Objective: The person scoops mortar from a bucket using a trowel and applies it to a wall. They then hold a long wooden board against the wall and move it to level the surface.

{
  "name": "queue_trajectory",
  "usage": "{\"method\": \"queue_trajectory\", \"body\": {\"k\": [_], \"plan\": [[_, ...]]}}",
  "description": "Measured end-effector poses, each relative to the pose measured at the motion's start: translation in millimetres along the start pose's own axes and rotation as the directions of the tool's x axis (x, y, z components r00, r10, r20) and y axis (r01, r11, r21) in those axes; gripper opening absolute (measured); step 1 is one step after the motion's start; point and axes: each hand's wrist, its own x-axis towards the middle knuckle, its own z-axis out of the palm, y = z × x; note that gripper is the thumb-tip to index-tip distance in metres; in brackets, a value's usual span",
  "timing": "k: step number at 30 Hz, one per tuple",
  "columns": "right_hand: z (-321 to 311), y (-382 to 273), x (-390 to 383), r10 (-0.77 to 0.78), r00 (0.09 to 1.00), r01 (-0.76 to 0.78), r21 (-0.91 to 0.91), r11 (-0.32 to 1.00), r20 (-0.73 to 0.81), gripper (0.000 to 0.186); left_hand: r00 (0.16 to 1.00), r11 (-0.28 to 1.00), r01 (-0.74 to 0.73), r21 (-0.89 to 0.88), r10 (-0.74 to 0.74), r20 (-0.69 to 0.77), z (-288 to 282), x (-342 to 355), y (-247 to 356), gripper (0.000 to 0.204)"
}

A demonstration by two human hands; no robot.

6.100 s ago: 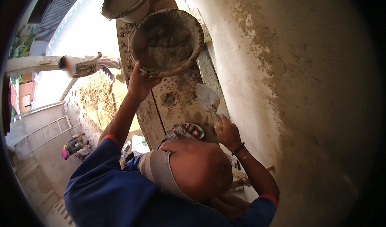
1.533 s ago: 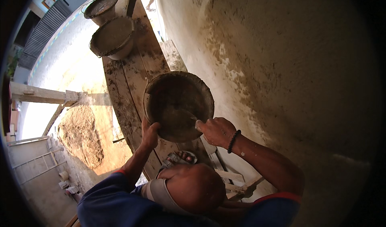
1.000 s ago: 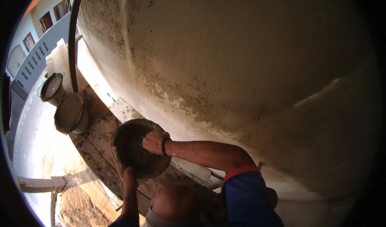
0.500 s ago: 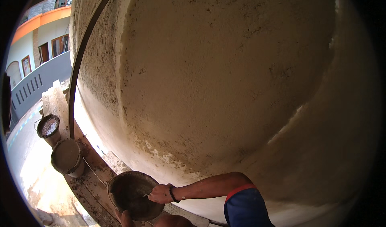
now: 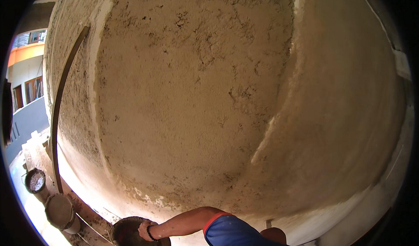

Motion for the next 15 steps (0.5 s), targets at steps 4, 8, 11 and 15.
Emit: {"method": "queue_trajectory", "body": {"k": [4, 8, 11, 15], "plan": [[-212.8, -34.1, 18.1, -0.571, 0.798, 0.552, 0.147, 0.821, 0.19, 0.023, 0.958, 0.996, -0.075, 0.047, 0.085, -0.273, -71.2, -37.8, 49.4, 0.045], [-6.6, 57.9, 8.7, -0.672, 0.701, 0.482, 0.853, 0.2, -0.239, 0.025, 0.996, 0.998, -0.065, 0.016, 0.066, -0.054, 7.7, -11.2, 55.1, 0.044], [-43.5, 31.7, 4.4, -0.777, 0.629, 0.202, 0.969, 0.142, -0.017, 0.02, 0.988, 0.996, -0.078, 0.051, 0.084, -0.129, -19.2, -15.4, 61.2, 0.043], [-160.6, 38.0, -57.5, -0.846, 0.495, 0.404, 0.915, 0.022, -0.198, 0.027, 0.969, 0.993, -0.103, 0.062, 0.114, -0.218, -37.2, -29.6, 73.1, 0.042]]}}
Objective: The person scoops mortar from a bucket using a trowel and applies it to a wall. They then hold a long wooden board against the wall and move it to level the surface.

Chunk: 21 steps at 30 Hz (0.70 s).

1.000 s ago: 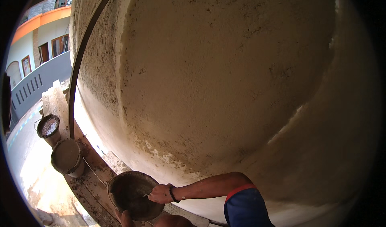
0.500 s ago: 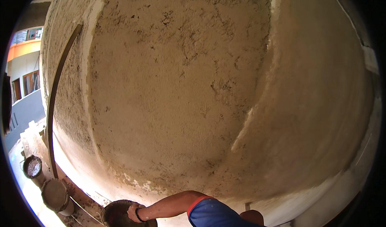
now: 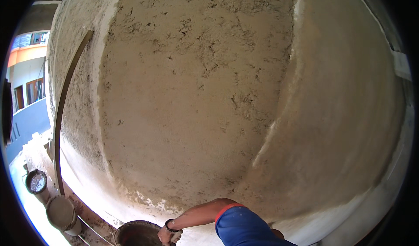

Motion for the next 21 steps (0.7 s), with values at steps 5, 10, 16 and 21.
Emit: {"method": "queue_trajectory", "body": {"k": [5, 10, 16, 21], "plan": [[39.8, -24.4, -7.4, 0.103, 0.971, -0.027, 0.33, 0.943, -0.217, 0.023, 1.0, 1.0, -0.006, -0.005, 0.007, 0.014, 7.3, -0.7, 1.4, 0.042], [43.5, -88.7, -23.7, 0.622, 0.759, -0.337, 0.702, 0.627, -0.192, 0.017, 0.997, 0.998, -0.057, 0.03, 0.059, -0.043, 6.1, -6.3, 4.4, 0.042], [18.9, -80.3, -33.3, 0.294, 0.695, -0.544, -0.211, 0.812, -0.657, 0.018, 0.887, 0.815, -0.382, 0.435, 0.455, -0.074, -15.8, -30.8, -10.9, 0.042], [14.5, -98.8, -24.9, 0.261, 0.543, -0.689, -0.244, 0.683, -0.798, 0.013, 0.95, 0.921, -0.228, 0.315, 0.281, -0.136, 13.8, -50.3, 28.2, 0.049]]}}
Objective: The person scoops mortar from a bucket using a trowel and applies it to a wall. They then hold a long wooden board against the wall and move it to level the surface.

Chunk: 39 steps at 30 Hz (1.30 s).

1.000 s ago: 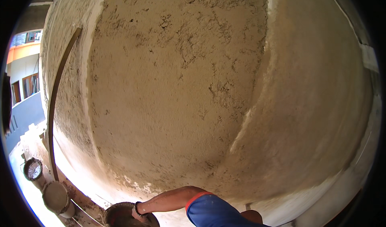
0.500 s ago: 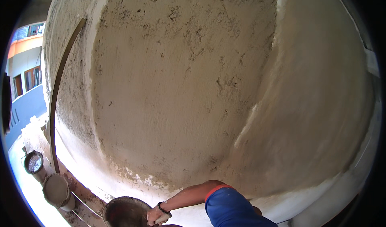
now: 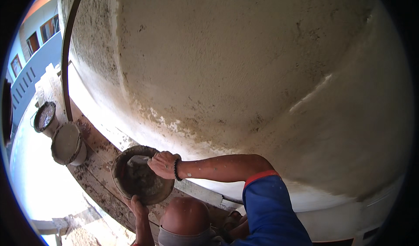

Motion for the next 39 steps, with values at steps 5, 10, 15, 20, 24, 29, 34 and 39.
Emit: {"method": "queue_trajectory", "body": {"k": [5, 10, 15, 20, 24, 29, 34, 39], "plan": [[69.0, -19.1, 6.5, -0.193, 0.978, 0.209, -0.27, 0.94, 0.082, 0.017, 0.973, 0.918, 0.217, -0.332, -0.232, -0.006, -7.0, 13.7, 15.3, 0.054], [-13.2, -34.0, -25.2, -0.223, 0.952, 0.247, -0.096, 0.964, 0.212, 0.018, 0.945, 0.867, 0.254, -0.428, -0.317, -0.082, -23.0, 21.1, -7.4, 0.055], [19.5, -32.3, -30.0, -0.216, 0.973, 0.224, -0.096, 0.97, 0.085, 0.021, 0.937, 0.818, 0.297, -0.493, -0.35, -0.017, -11.7, 29.8, 1.5, 0.058], [20.5, -13.6, 5.5, -0.139, 0.978, 0.167, -0.181, 0.969, 0.158, 0.016, 0.962, 0.893, 0.226, -0.389, -0.268, -0.055, -10.0, 28.3, -7.6, 0.058], [-23.0, -12.5, 11.3, -0.11, 0.987, 0.138, -0.263, 0.955, 0.119, 0.02, 0.947, 0.881, 0.273, -0.387, -0.317, -0.054, -12.2, 25.4, -6.4, 0.057], [-1.3, 4.7, 33.7, -0.094, 0.996, 0.091, -0.27, 0.959, 0.002, 0.018, 0.937, 0.859, 0.307, -0.411, -0.347, -0.025, -6.0, 19.6, 2.3, 0.057], [52.7, -16.5, 23.2, -0.166, 0.986, 0.167, -0.289, 0.943, 0.028, 0.013, 0.935, 0.87, 0.345, -0.351, -0.35, 0.051, -8.1, 27.2, 14.5, 0.053], [10.7, -17.9, -1.6, -0.282, 0.942, 0.32, -0.24, 0.917, 0.181, 0.013, 0.932, 0.82, 0.325, -0.471, -0.363, 0.011, -7.3, 27.9, 18.1, 0.05]]}}
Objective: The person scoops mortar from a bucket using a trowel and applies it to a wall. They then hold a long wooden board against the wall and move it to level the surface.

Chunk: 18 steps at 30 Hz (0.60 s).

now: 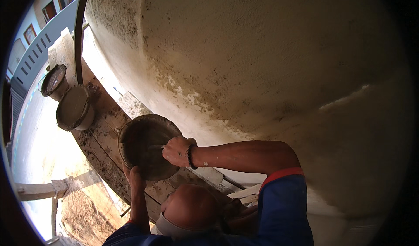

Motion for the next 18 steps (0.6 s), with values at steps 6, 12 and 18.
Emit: {"method": "queue_trajectory", "body": {"k": [6, 12, 18], "plan": [[-19.7, -13.2, -24.5, -0.018, 0.997, 0.038, 0.291, 0.956, -0.073, 0.01, 0.992, 0.999, 0.054, -0.003, -0.054, -0.117, -3.2, 2.1, -11.5, 0.058], [27.0, 1.9, 5.8, 0.197, 0.979, -0.204, 0.163, 0.965, 0.057, 0.015, 0.999, 0.999, 0.035, -0.015, -0.034, 0.026, -3.9, -0.3, -5.4, 0.056], [-19.1, 15.1, 16.1, 0.2, 0.924, -0.212, -0.002, 0.977, -0.326, 0.016, 0.962, 0.917, -0.268, 0.294, 0.24, 0.13, -34.4, 11.5, -33.0, 0.049]]}}
